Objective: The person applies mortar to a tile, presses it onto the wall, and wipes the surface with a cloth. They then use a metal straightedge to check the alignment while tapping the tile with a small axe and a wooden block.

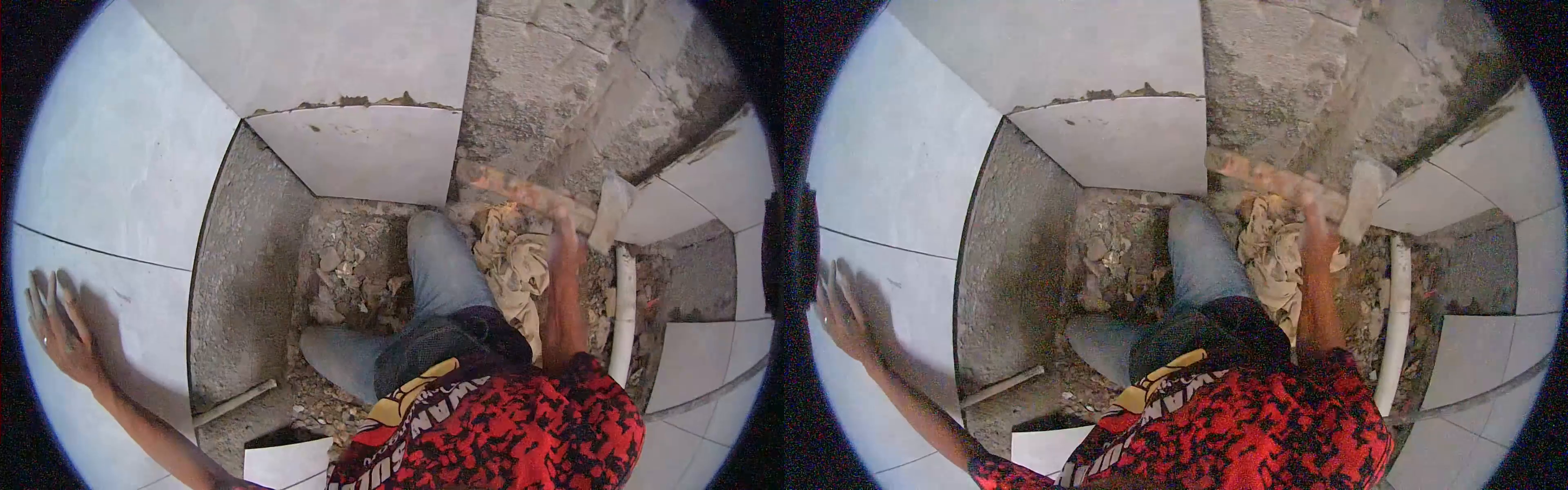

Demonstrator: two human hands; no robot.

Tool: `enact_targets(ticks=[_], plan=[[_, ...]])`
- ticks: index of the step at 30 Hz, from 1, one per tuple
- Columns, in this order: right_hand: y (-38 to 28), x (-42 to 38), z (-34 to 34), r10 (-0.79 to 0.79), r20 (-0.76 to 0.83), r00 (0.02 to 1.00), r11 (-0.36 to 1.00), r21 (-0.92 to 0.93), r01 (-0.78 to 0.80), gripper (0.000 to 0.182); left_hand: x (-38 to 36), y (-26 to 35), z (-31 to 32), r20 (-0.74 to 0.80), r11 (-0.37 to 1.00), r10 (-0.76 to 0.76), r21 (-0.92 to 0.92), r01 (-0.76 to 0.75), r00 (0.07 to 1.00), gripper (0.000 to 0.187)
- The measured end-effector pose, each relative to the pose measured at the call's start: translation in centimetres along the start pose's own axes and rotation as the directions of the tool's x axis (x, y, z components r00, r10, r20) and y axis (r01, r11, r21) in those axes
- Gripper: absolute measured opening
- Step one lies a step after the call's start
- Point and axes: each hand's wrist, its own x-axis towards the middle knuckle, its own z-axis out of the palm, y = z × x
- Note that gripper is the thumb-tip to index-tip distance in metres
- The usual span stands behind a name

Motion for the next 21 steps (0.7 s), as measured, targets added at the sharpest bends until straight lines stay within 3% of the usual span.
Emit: enact_targets(ticks=[1,2,3,5,7,8,10,12,14,17,21], plan=[[-0.4,-0.2,0.1,0.0,0.008,1.0,1.0,-0.001,0.0,0.023,-0.3,-0.2,0.3,0.024,0.999,-0.007,0.043,0.006,1.0,0.032],[-1.5,-0.2,0.3,-0.143,0.41,0.901,0.859,-0.4,0.319,0.024,-0.4,-0.1,0.4,0.03,0.999,-0.01,0.042,0.009,0.999,0.032],[-2.2,-0.4,0.5,-0.057,0.758,0.649,0.496,-0.543,0.677,0.026,-0.4,0.1,0.5,0.047,0.999,-0.039,0.02,0.038,0.998,0.032],[-2.1,-2.4,3.1,-0.355,0.821,0.447,0.65,-0.127,0.749,0.023,-0.3,0.4,0.3,0.069,0.997,-0.073,0.003,0.073,0.995,0.031],[-5.2,-3.7,6.1,-0.333,0.941,0.065,0.382,0.071,0.921,0.027,0.2,0.6,-0.2,0.02,0.998,-0.034,-0.059,0.036,0.999,0.031],[-5.7,-4.1,7.2,-0.339,0.939,0.06,0.379,0.078,0.922,0.027,0.5,1.0,-0.5,0.02,0.998,-0.04,-0.053,0.041,0.999,0.031],[-6.2,-4.3,8.6,-0.27,0.943,-0.194,0.302,0.274,0.913,0.03,0.7,1.8,-1.1,0.003,0.997,-0.06,-0.046,0.061,0.998,0.03],[-5.6,-4.6,8.7,-0.266,0.94,-0.214,0.315,0.294,0.902,0.031,0.3,1.0,-0.6,0.002,0.997,-0.053,-0.048,0.053,0.999,0.029],[-5.7,-4.9,8.7,-0.134,0.957,-0.256,0.376,0.288,0.88,0.028,0.4,0.9,-0.4,-0.003,0.998,-0.044,-0.053,0.044,0.999,0.029],[-5.4,-4.4,8.9,-0.241,0.915,-0.324,0.354,0.393,0.848,0.028,0.4,1.2,-0.6,0.008,0.999,-0.046,0.007,0.046,0.999,0.029],[-4.6,-2.0,11.0,-0.229,0.918,-0.324,0.28,0.381,0.881,0.027,0.2,1.2,-0.5,0.025,0.998,-0.064,-0.018,0.065,0.998,0.03]])
